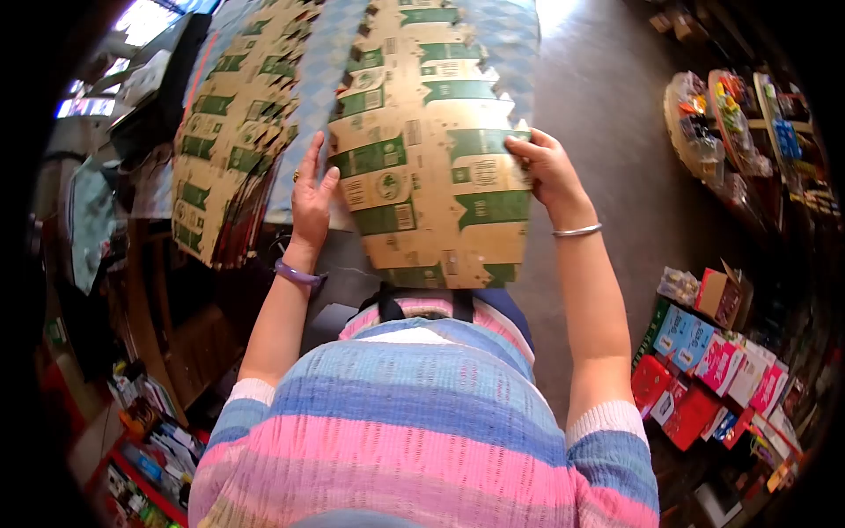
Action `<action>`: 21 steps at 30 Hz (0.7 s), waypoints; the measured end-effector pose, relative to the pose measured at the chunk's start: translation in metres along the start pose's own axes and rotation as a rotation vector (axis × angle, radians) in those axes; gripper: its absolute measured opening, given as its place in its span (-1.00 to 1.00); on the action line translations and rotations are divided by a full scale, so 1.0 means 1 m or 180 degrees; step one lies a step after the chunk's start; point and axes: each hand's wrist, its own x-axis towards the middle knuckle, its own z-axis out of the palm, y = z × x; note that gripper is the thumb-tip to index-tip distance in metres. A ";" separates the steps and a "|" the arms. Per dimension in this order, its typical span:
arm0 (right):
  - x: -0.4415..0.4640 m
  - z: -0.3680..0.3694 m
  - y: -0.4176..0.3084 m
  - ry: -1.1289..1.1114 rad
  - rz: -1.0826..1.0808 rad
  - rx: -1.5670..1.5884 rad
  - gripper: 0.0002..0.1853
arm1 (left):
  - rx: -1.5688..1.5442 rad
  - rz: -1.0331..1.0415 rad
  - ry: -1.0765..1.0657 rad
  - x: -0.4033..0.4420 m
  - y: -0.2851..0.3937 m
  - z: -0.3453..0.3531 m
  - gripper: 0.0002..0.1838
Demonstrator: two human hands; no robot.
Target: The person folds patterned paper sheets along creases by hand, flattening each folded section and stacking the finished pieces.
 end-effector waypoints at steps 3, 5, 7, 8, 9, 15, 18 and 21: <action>-0.001 0.004 -0.003 -0.0206 0.0251 0.0779 -0.72 | -0.1298 -0.0746 0.0303 -0.002 0.011 -0.012 -0.38; -0.007 0.011 -0.006 -0.0436 0.0446 0.1121 -0.70 | -0.1314 -0.1137 0.0189 -0.002 0.018 -0.014 -0.36; -0.010 0.016 -0.005 -0.0557 0.0561 0.1325 -0.69 | -0.1333 -0.1008 0.0239 0.001 0.028 -0.012 -0.38; -0.009 0.019 -0.005 -0.0612 0.0612 0.1428 -0.68 | -0.1536 -0.1013 0.0276 0.004 0.034 -0.012 -0.40; -0.008 0.018 -0.003 -0.0608 0.0569 0.1337 -0.68 | -0.1738 -0.1016 0.0312 0.006 0.037 -0.014 -0.41; 0.003 0.002 0.015 -0.0447 0.0513 0.1252 -0.68 | -0.3929 -0.1258 -0.0322 0.010 0.010 -0.026 -0.60; 0.004 0.002 0.018 -0.0458 0.0512 0.1345 -0.69 | -0.4154 -0.1169 -0.0298 -0.003 0.026 -0.005 -0.58; -0.001 0.009 0.014 -0.0424 0.0605 0.1407 -0.68 | -0.4617 -0.1090 -0.0521 -0.004 0.032 0.004 -0.58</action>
